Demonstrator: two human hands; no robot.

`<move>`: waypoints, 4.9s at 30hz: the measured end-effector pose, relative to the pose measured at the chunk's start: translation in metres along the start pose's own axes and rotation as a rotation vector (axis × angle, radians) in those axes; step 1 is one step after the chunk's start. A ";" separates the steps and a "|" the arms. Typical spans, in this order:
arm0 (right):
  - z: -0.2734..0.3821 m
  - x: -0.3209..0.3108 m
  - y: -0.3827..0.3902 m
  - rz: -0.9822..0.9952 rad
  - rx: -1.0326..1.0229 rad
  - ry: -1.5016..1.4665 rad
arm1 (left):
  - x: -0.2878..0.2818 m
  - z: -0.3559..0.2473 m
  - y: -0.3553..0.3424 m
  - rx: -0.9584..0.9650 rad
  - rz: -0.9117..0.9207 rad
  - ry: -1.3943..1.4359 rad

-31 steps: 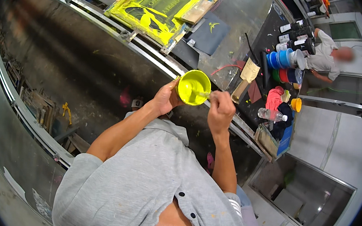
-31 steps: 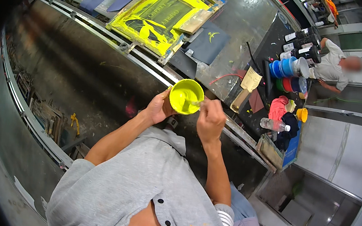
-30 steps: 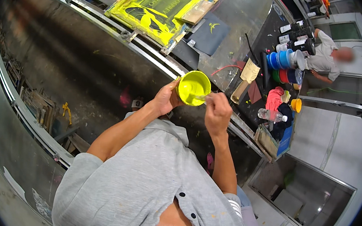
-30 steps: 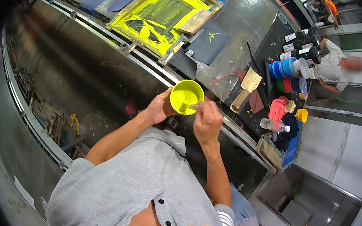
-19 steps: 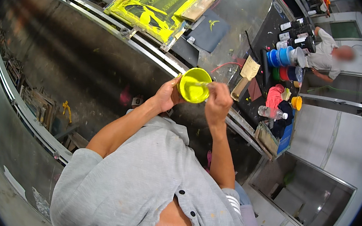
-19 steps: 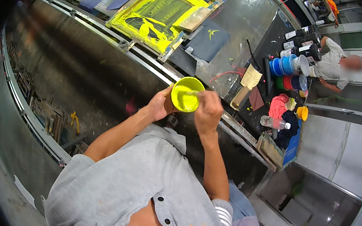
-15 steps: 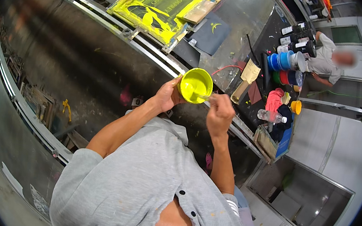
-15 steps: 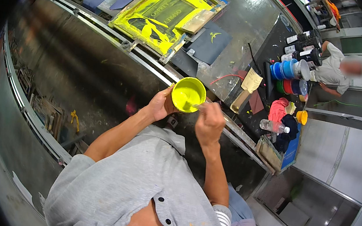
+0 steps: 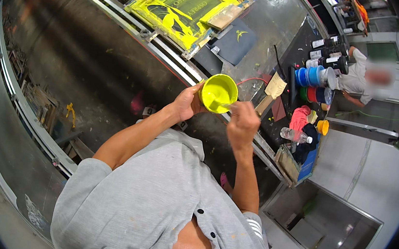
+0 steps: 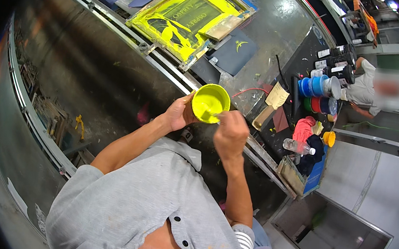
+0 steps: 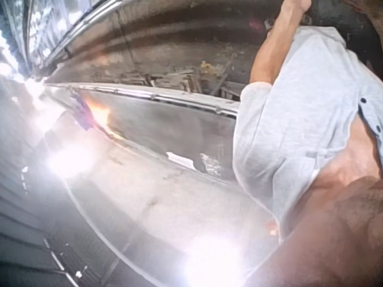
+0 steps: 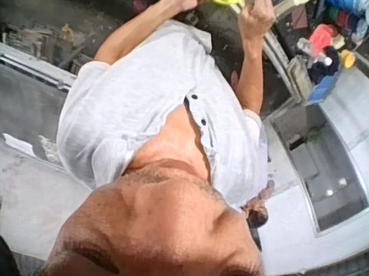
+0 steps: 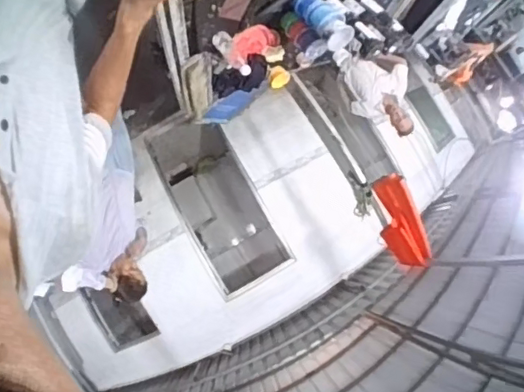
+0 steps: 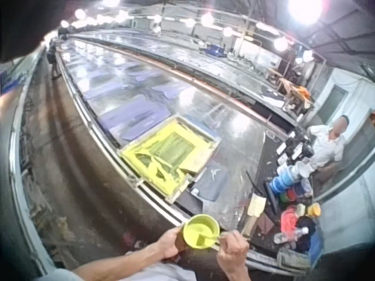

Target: The person performs screen printing on fabric pieces using a squeegee and neon yellow ink. They repeatedly pull ink across a screen, lift the screen to reveal printed fabric, and replenish ink from a cup. The person also mixes ink in a cup and wipes the squeegee with a cloth.

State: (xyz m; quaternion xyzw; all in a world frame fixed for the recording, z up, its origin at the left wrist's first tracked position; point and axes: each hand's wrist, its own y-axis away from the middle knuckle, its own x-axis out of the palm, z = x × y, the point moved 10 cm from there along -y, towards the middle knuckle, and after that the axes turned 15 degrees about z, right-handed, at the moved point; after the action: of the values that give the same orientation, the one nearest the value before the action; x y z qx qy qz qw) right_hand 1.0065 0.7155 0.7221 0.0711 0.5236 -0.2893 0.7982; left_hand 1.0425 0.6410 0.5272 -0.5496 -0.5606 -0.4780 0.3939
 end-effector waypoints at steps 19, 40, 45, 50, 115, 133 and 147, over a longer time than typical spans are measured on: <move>0.004 -0.017 -0.016 -0.161 -0.027 0.068 | 0.019 -0.009 -0.006 0.026 0.054 0.036; 0.019 -0.001 -0.007 -0.080 -0.044 0.007 | 0.014 -0.012 -0.007 0.025 0.054 0.035; -0.009 -0.009 0.011 -0.131 0.052 -0.071 | 0.007 -0.007 -0.004 0.031 0.008 0.050; 0.009 -0.021 -0.038 -0.016 -0.163 -0.087 | 0.002 0.000 0.000 -0.036 0.035 0.037; -0.018 0.001 -0.065 -0.541 0.807 0.102 | -0.002 -0.096 -0.110 -0.683 -0.008 -0.008; -0.045 -0.043 -0.041 -0.626 0.763 -0.320 | 0.034 -0.069 -0.104 -0.634 0.193 0.146; -0.013 -0.027 -0.070 -0.423 0.553 -0.110 | 0.030 -0.099 -0.091 -0.519 0.190 0.136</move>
State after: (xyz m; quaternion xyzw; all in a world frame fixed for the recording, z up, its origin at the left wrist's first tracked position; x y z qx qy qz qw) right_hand 0.9513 0.6733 0.7531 0.1587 0.3849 -0.5823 0.6983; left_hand 0.9413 0.5577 0.5702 -0.6488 -0.3378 -0.6023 0.3198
